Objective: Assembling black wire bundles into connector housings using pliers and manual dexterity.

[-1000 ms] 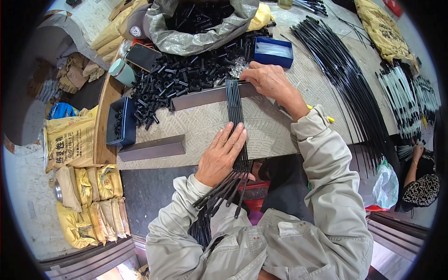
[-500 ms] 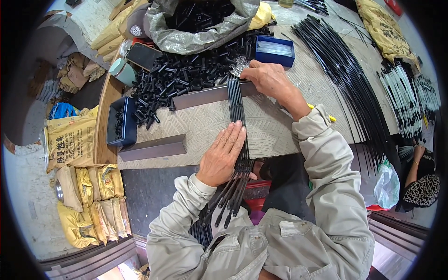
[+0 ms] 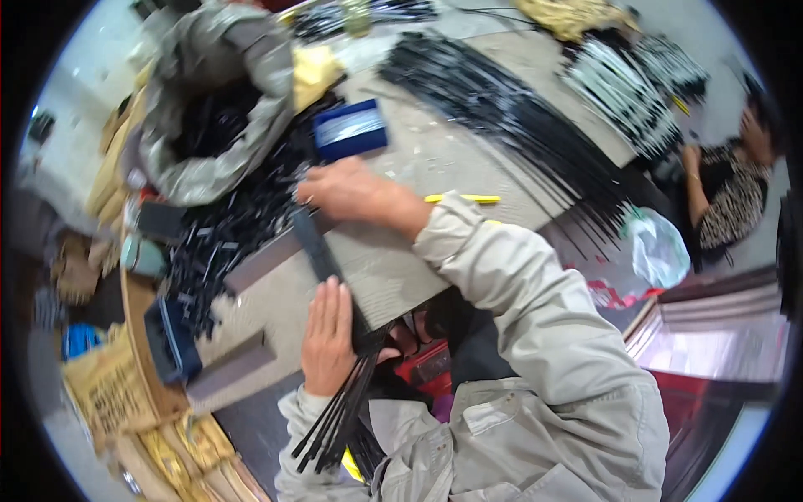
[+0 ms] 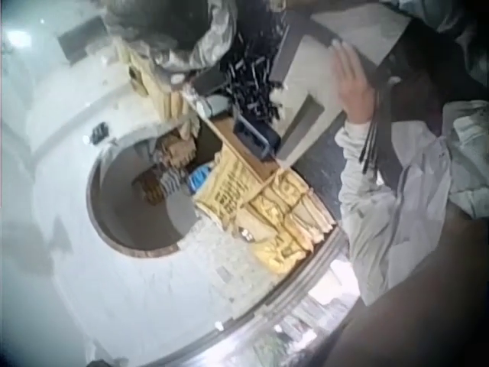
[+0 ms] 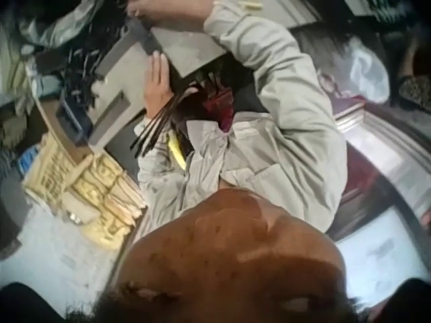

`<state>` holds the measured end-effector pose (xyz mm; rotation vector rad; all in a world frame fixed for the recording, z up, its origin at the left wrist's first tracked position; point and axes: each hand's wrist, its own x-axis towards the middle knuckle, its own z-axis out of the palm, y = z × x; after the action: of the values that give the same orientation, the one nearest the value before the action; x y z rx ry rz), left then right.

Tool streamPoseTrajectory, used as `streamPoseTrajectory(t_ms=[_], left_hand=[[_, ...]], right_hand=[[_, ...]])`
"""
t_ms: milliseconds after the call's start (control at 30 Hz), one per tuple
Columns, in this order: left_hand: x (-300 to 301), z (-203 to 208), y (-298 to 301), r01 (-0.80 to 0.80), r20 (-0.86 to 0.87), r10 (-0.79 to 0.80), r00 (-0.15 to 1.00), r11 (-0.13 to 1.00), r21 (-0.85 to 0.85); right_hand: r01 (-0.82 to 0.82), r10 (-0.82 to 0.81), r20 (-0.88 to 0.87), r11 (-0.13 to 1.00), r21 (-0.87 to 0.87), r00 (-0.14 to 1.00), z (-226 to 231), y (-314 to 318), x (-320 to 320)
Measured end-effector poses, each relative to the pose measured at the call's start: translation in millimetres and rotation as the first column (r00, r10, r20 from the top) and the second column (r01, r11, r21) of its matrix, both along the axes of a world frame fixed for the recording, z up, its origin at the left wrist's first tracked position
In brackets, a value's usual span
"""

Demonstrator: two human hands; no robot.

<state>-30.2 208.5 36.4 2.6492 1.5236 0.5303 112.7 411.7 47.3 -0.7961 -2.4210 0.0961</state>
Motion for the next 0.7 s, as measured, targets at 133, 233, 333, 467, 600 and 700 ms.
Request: streamPoseTrajectory(t_ms=[133, 233, 333, 467, 600, 700], left_hand=[[-16.3, 3.4, -15.3, -0.072, -0.022, 0.072, 0.997, 0.997, -0.005], [-29.3, 3.9, -19.7, -0.037, 0.028, 0.037, 0.999, 0.999, -0.011], [-45.2, 4.1, -21.7, 0.001, -0.056, 0.003, 0.998, 0.998, 0.065], [-35.8, 5.9, -24.1, 0.012, 0.056, -0.013, 0.998, 1.000, 0.018], [-1.4, 14.5, -0.9, 0.075, 0.045, -0.077, 0.996, 0.997, 0.033], [28.1, 13.1, 12.2, 0.054, -0.010, -0.054, 0.999, 0.997, 0.053]], right_hand=[[0.123, -0.117, 0.081, 0.990, -0.067, 0.990, -3.1, -4.2, -19.9], [0.046, -0.021, 0.187, 0.991, -0.128, 0.982, 1.0, -6.5, -24.2], [-0.094, 0.093, -0.011, 0.992, -0.083, 0.996, 6.9, -20.4, -37.0], [-0.091, 0.082, -0.081, 0.989, -0.118, 0.993, -1.0, -21.3, -27.7], [0.045, -0.038, -0.224, 0.999, 0.025, 0.974, -1.4, -8.6, 18.4], [0.114, -0.083, -0.240, 0.986, 0.120, 0.967, 9.6, -4.6, 57.3]])
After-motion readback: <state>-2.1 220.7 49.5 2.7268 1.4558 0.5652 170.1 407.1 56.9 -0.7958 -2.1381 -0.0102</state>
